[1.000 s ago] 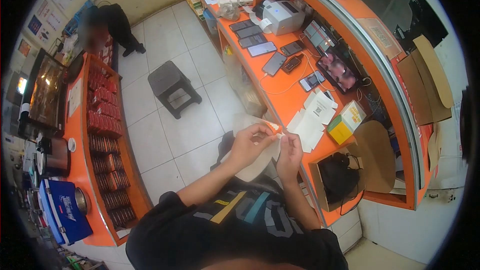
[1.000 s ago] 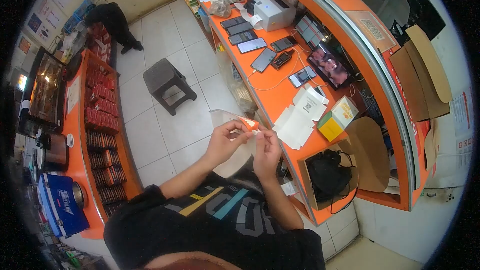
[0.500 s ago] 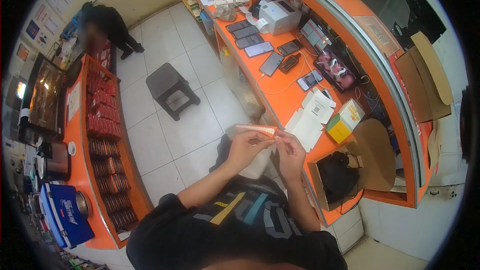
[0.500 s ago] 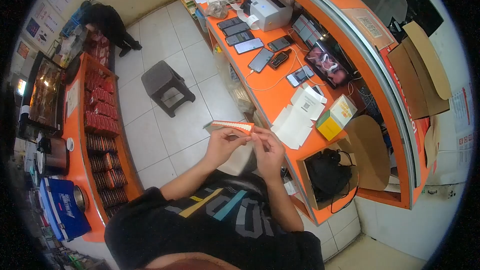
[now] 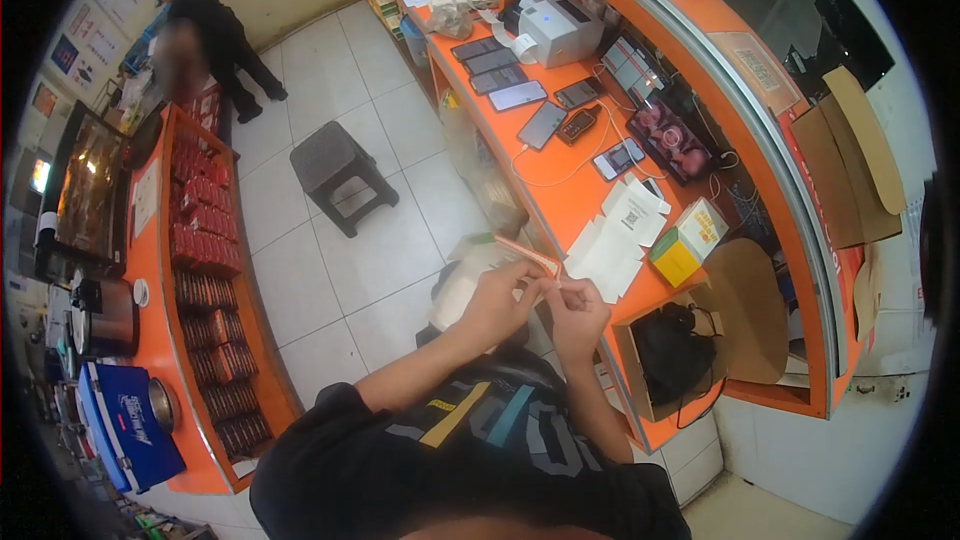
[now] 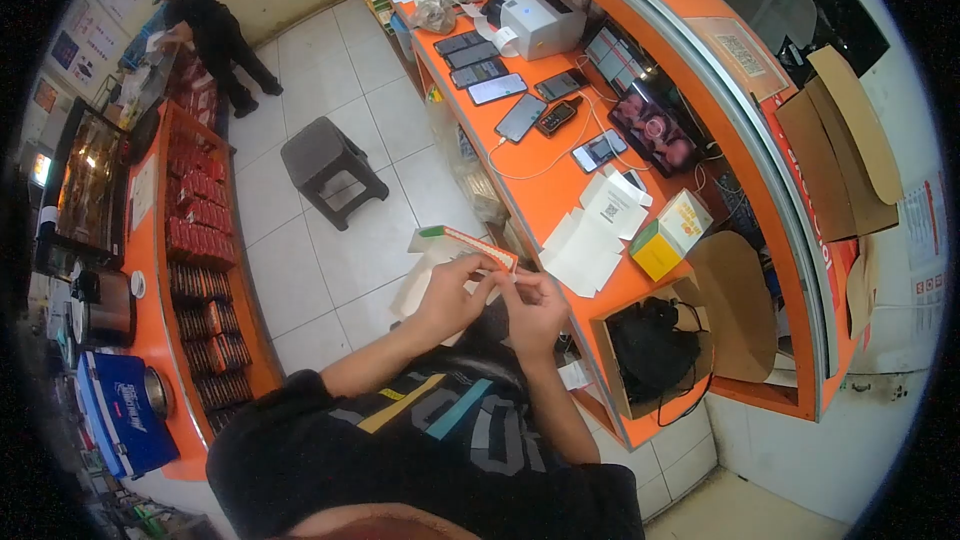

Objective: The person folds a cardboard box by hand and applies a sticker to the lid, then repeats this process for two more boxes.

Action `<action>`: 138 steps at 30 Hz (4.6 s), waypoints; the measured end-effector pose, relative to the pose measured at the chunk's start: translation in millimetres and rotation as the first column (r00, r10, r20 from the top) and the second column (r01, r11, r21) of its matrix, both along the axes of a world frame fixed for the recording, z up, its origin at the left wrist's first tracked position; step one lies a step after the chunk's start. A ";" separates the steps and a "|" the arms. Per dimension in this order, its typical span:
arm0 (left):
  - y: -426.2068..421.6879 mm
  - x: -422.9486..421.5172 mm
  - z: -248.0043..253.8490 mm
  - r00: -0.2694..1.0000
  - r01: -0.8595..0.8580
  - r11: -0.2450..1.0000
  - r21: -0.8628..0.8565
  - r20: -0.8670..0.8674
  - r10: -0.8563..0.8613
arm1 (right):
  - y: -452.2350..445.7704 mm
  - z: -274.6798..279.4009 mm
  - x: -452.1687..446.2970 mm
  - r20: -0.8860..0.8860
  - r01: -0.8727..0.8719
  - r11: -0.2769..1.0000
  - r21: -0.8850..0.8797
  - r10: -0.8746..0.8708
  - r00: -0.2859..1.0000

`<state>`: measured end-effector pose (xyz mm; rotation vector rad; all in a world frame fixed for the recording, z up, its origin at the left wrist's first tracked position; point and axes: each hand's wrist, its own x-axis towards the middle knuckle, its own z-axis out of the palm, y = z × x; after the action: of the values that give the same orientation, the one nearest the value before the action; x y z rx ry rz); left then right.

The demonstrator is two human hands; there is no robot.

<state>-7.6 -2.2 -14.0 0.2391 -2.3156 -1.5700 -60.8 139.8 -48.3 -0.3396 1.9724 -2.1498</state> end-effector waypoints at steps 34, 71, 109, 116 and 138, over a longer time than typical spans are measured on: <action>-13.9 0.2 28.5 0.991 -0.078 0.995 0.066 -0.101 0.085 | 9.1 53.7 -16.3 0.350 -0.184 0.972 -0.144 0.224 0.910; -9.6 5.2 19.7 0.973 0.033 0.956 0.293 -0.230 0.036 | -4.4 27.2 -2.7 -0.088 -0.158 0.944 -0.291 0.138 0.986; -40.1 -22.2 6.6 0.946 0.199 0.602 0.773 0.008 -0.323 | 29.7 14.4 -40.9 0.154 -0.239 0.964 -0.119 0.255 0.954; -11.2 -29.5 4.1 0.978 -0.013 0.767 0.641 0.168 -0.124 | 11.2 8.1 -35.9 0.013 -0.002 0.995 -0.103 0.004 1.000; -17.2 -7.9 -36.9 0.968 0.167 0.724 0.669 0.028 -0.249 | -4.2 27.3 -9.8 -0.528 -0.048 0.837 0.544 0.387 0.756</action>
<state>-15.5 -19.4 -51.0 0.2401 -1.7970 -2.5285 -70.5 135.6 -21.1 -1.2533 2.5577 -1.3693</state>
